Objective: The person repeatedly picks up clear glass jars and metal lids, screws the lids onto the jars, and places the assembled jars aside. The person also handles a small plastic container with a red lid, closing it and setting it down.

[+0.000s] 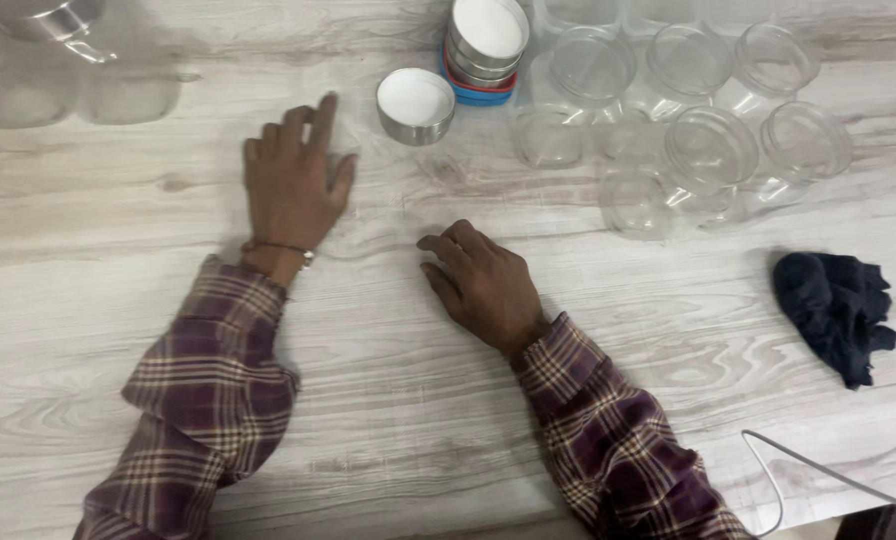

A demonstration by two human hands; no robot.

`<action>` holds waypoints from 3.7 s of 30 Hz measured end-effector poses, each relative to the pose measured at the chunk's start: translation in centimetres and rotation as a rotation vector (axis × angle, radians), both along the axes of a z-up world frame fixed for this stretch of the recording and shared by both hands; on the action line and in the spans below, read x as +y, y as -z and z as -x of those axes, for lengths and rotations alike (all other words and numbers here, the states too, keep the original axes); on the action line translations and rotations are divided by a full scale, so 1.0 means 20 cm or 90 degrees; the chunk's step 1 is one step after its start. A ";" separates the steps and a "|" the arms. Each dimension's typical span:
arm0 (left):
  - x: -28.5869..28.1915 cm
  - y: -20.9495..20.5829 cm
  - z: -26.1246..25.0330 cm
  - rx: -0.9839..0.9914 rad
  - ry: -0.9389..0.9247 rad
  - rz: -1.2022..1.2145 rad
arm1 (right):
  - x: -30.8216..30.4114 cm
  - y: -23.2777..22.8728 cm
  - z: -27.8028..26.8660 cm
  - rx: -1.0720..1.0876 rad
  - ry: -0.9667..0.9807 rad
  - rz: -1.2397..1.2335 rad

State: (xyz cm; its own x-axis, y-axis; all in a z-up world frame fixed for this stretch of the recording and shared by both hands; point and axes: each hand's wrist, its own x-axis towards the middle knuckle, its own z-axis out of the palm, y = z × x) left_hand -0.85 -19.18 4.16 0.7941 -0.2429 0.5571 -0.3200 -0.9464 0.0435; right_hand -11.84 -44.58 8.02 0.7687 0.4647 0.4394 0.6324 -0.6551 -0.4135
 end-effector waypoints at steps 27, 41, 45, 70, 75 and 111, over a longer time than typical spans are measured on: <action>-0.38 -0.16 0.34 -0.140 0.218 0.233 | -0.12 0.13 -0.07 -0.119 0.291 -0.270; -0.37 -0.03 0.39 0.087 0.237 0.588 | -0.60 0.26 -0.22 -0.245 0.641 -0.325; -0.31 -0.04 0.34 0.196 0.295 0.906 | -0.47 0.25 -0.14 -0.170 0.571 -0.340; -0.30 -0.07 0.33 0.533 0.295 0.935 | -0.09 0.12 -0.03 -0.280 0.202 0.138; -0.30 -0.07 0.33 0.545 0.291 0.946 | -0.09 0.11 0.00 -0.240 0.185 0.137; -0.30 -0.16 0.39 0.506 0.506 0.853 | -0.19 -0.04 -0.02 0.207 0.269 -0.334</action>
State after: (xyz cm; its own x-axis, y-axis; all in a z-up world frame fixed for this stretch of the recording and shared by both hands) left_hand -8.66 -25.16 7.40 0.8763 -0.4120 0.2498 -0.1630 0.2343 0.9584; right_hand -11.54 -48.47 8.77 0.9644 -0.1072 0.2417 0.1626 -0.4803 -0.8619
